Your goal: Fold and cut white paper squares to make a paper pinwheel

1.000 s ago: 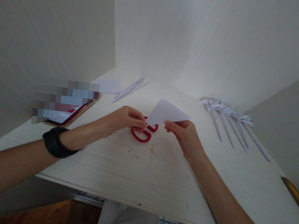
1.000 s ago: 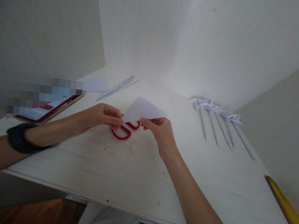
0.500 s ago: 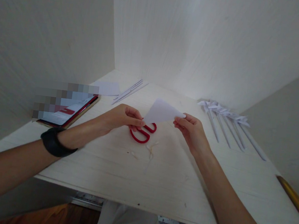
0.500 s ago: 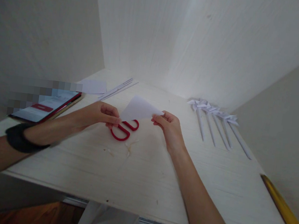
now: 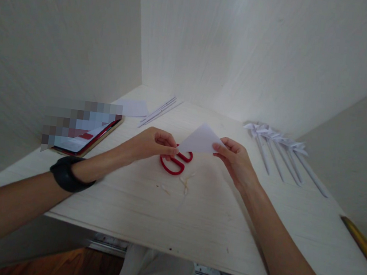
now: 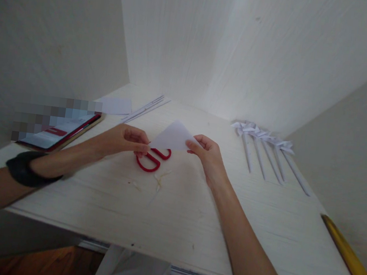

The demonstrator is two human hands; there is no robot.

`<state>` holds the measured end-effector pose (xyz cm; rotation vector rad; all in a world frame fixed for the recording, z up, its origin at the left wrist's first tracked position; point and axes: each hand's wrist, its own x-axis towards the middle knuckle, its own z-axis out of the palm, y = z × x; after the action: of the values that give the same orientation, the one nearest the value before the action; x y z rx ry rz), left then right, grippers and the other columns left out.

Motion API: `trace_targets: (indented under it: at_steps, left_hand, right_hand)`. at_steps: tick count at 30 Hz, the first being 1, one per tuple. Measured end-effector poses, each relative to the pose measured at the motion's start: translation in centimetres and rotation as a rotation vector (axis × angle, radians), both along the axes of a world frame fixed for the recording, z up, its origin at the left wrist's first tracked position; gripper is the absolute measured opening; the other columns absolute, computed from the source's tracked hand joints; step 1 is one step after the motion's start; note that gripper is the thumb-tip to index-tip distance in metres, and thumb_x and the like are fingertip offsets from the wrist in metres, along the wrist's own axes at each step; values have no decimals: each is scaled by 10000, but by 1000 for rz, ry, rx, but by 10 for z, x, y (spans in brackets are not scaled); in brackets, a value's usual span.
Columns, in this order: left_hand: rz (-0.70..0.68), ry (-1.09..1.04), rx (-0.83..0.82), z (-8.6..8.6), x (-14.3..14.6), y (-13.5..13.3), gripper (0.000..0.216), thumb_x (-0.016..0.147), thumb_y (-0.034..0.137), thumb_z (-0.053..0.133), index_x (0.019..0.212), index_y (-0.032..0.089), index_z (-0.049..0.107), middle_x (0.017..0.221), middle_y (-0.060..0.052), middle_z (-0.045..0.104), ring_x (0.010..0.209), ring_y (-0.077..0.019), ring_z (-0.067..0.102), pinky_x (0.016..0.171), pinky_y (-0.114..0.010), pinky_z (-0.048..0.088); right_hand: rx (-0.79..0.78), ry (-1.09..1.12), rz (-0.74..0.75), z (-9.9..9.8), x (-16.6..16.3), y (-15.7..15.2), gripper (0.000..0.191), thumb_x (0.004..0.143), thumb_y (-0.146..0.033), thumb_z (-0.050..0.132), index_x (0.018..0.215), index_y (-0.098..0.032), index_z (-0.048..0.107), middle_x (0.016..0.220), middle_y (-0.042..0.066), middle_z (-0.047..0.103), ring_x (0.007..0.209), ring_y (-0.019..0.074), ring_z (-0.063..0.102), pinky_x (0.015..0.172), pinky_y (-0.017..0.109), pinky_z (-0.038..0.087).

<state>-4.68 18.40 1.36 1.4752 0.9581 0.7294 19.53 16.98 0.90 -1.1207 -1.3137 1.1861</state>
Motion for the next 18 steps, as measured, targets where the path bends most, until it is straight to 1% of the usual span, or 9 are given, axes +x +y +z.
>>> trace_targets:
  at_steps: [4, 7, 9, 11, 13, 15, 18]
  left_hand:
    - [-1, 34, 0, 3, -1, -1, 136, 667, 241, 728, 629, 137, 649, 549, 16, 636, 525, -84, 567, 559, -207, 443]
    - [16, -6, 23, 5, -3, -2, 131, 674, 237, 722, 632, 139, 647, 566, 17, 627, 545, -83, 554, 566, -201, 431]
    - [99, -77, 40, 8, -4, -4, 117, 686, 239, 706, 661, 139, 652, 617, 8, 635, 587, -90, 561, 591, -203, 434]
    - [220, -155, 44, 11, -5, -6, 108, 696, 237, 691, 677, 139, 649, 656, 3, 632, 614, -92, 559, 613, -204, 436]
    - [286, -234, 30, 11, -4, -7, 112, 702, 241, 689, 675, 144, 639, 669, 7, 624, 619, -93, 552, 633, -210, 441]
    - [245, -312, -10, 8, -3, -6, 137, 719, 277, 693, 700, 149, 647, 712, -3, 645, 658, -105, 574, 676, -226, 459]
    - [91, -356, -106, -2, 1, -4, 188, 740, 332, 702, 793, 152, 682, 850, -36, 699, 777, -134, 630, 739, -248, 485]
  right_hand:
    - [6, 21, -18, 0, -1, 0, 156, 683, -310, 740, 709, -193, 641, 742, -14, 624, 700, 117, 538, 693, 252, 429]
    - [4, 28, -17, 1, -2, -1, 157, 686, -315, 733, 711, -198, 631, 741, -19, 620, 697, 118, 536, 695, 256, 422]
    - [-9, 28, 7, 1, -5, -2, 164, 678, -314, 735, 710, -197, 625, 730, -23, 620, 686, 117, 536, 689, 257, 414]
    - [-34, 20, 46, 1, -7, -4, 178, 662, -307, 746, 699, -189, 618, 720, -18, 623, 670, 119, 536, 669, 260, 402]
    - [-57, 15, 75, 0, -10, -5, 195, 652, -302, 757, 683, -185, 605, 713, -12, 624, 655, 123, 533, 645, 261, 388]
    - [-61, 24, 77, -2, -13, -7, 209, 659, -304, 758, 676, -190, 584, 697, -20, 612, 637, 119, 521, 622, 255, 371]
    - [-43, 53, 66, -6, -18, -10, 217, 686, -309, 748, 679, -197, 563, 666, -43, 572, 608, 105, 488, 595, 244, 345]
